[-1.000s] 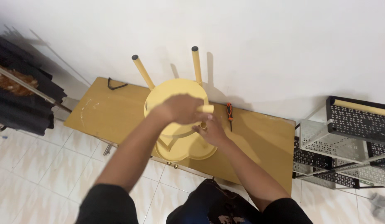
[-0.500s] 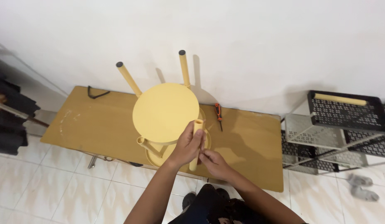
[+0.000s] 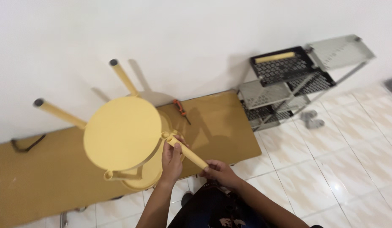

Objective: The person disassembles a yellow plastic stool by removing its legs one at a time and placing them on a nearby metal shelf. The stool is turned upside down on a wooden cabinet during the process.

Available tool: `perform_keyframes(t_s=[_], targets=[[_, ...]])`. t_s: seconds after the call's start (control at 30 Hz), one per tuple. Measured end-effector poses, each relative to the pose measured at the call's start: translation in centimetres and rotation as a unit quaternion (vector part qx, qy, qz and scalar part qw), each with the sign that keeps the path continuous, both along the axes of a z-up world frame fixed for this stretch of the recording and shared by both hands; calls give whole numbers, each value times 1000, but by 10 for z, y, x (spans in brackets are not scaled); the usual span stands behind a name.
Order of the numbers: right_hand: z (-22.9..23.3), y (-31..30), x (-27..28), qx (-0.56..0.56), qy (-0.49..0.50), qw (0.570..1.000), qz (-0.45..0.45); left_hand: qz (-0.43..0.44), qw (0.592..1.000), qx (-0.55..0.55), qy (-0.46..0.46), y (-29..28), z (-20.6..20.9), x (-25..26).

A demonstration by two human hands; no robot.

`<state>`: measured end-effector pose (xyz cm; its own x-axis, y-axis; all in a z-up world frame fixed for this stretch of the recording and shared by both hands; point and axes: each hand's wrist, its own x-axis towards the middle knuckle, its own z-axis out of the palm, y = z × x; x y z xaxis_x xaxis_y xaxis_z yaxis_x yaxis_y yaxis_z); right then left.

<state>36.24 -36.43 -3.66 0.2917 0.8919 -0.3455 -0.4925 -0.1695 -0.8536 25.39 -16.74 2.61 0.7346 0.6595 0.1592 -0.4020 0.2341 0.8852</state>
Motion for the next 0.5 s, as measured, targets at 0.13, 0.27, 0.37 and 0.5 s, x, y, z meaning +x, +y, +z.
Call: perform_keyframes(t_s=[0.13, 0.27, 0.37, 0.5], targets=[[8, -22, 8, -52, -90, 989, -104, -19, 997, 40, 63, -2, -10, 9], [17, -50, 10, -52, -158, 977, -137, -77, 997, 19, 14, -12, -17, 26], [27, -64, 15, -88, -156, 964, -199, -97, 995, 6, -2, -21, -17, 41], [48, -73, 43, 15, -170, 942, -289, -101, 994, -16, 45, -26, -9, 55]])
